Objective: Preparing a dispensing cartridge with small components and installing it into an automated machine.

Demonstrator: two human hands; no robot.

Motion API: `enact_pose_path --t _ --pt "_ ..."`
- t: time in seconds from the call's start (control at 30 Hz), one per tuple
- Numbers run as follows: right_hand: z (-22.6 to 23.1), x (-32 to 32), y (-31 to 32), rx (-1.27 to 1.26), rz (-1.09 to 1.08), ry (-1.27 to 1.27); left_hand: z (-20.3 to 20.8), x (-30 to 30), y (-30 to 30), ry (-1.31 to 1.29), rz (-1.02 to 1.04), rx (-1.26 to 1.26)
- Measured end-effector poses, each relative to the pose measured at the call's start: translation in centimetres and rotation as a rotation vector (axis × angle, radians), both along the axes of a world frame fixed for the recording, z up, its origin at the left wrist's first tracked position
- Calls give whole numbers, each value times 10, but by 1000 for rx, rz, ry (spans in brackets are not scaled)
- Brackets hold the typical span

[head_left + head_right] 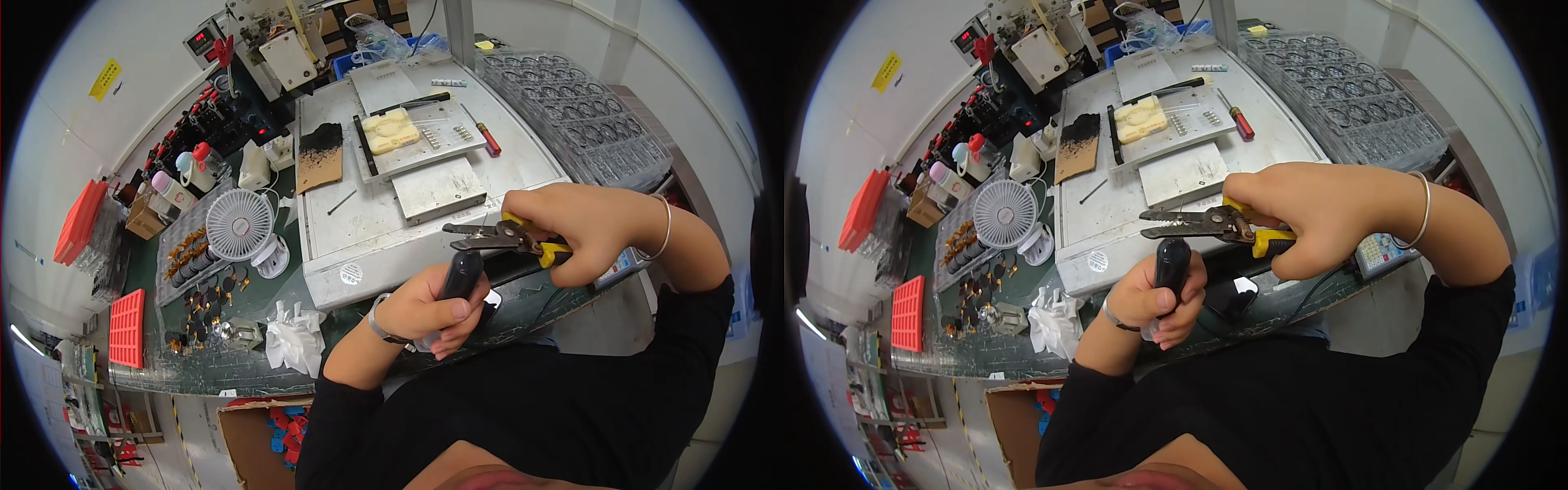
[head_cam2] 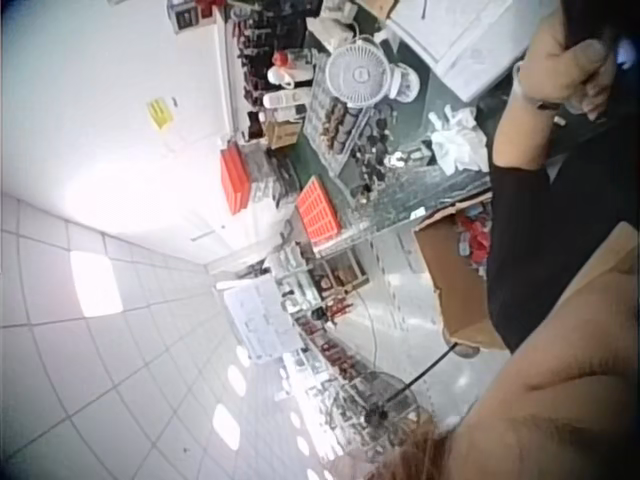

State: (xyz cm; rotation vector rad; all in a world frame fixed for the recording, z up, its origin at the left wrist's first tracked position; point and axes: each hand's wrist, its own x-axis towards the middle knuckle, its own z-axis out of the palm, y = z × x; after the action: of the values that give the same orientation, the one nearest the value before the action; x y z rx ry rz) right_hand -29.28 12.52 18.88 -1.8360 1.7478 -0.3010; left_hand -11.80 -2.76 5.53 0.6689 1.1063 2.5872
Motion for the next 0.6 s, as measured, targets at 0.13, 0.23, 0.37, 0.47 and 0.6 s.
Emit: enact_pose_path --t 0.13,0.23,0.37,0.47,0.6 --pt "-8 -2 -3 35 24 -21 6 5 1 -62 -43 72" --pt "-22 0 -1 96 -2 -59 14 9 -5 -184 -3 -19" --pt "-34 3 1 203 -212 -47 21 -2 -5 -274 373 -601" --pt "-43 3 -5 215 -274 -88 11 -8 0 -88 779 -1087" --pt "-50 4 -14 230 -337 16 -1 -17 5 66 1219 -1524"
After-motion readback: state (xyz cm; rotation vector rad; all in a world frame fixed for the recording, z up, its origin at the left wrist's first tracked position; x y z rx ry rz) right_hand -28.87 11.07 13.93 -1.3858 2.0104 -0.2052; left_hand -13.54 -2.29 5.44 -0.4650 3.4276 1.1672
